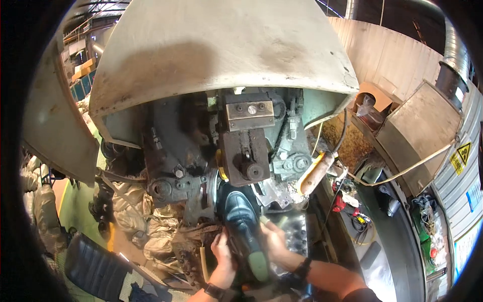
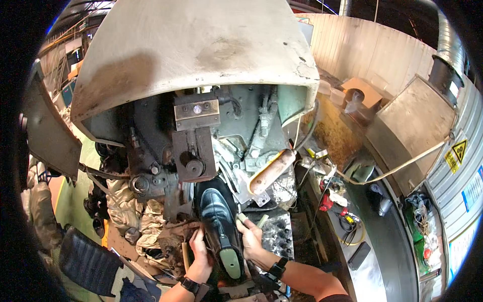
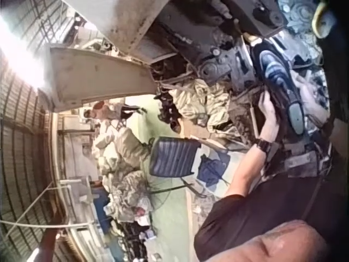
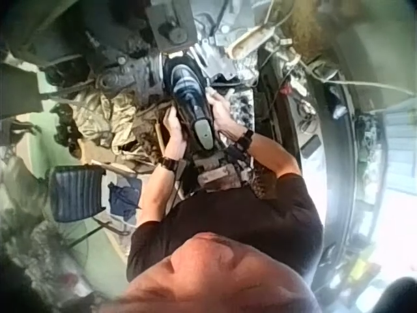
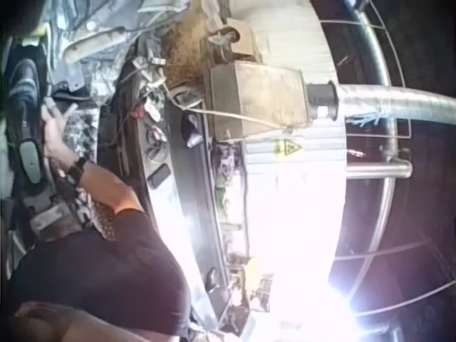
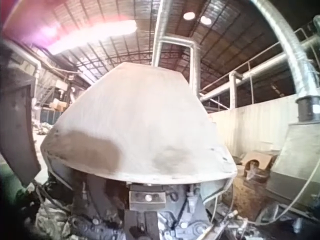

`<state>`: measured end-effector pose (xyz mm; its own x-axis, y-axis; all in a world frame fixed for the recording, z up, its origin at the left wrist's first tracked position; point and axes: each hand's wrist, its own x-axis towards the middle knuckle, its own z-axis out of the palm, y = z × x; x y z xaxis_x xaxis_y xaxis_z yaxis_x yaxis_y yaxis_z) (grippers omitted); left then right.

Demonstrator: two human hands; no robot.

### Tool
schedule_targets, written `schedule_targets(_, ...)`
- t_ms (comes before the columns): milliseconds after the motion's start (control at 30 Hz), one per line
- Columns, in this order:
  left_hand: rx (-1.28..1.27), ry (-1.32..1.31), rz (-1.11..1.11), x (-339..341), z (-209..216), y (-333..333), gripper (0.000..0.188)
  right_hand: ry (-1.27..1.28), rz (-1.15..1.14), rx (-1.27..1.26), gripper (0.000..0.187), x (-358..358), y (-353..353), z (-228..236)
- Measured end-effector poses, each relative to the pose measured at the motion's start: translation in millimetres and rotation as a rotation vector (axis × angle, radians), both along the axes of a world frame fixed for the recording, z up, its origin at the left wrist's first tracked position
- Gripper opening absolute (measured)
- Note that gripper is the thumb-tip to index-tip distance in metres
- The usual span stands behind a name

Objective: Operating a lasting machine to shape and pull shoe uppers over lasts during manufacturing.

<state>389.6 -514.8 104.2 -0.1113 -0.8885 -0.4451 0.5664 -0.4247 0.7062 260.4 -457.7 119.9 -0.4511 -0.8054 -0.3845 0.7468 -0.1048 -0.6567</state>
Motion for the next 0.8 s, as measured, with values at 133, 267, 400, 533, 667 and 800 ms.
schedule_targets(133,-0.187,-0.125,0.041,-3.9,-34.2,-4.8,0.028,0.031,-0.042,-0.042,0.027,1.6,-6.6,-14.2)
schedule_targets(267,-0.24,-0.093,0.033,-4.4,-38.4,-8.7,0.027,0.003,-0.092,-0.075,0.031,0.6,-10.8,-22.8)
schedule_targets(400,-0.254,-0.125,0.044,-3.9,-22.2,-4.4,0.028,-0.007,-0.094,0.01,0.027,2.7,-7.2,-5.6)
schedule_targets(533,-0.121,-0.101,0.013,-4.1,4.9,-1.8,0.029,-0.011,-0.094,0.059,0.029,3.6,-4.2,4.7)
schedule_targets(667,-0.081,0.014,-0.001,-3.2,16.9,-1.7,0.029,0.046,-0.058,0.086,0.033,3.9,-1.0,10.2)
schedule_targets(800,-0.541,-0.657,-0.206,28.0,-10.0,-17.7,0.027,0.004,-0.041,0.036,0.035,-6.6,2.6,3.2)
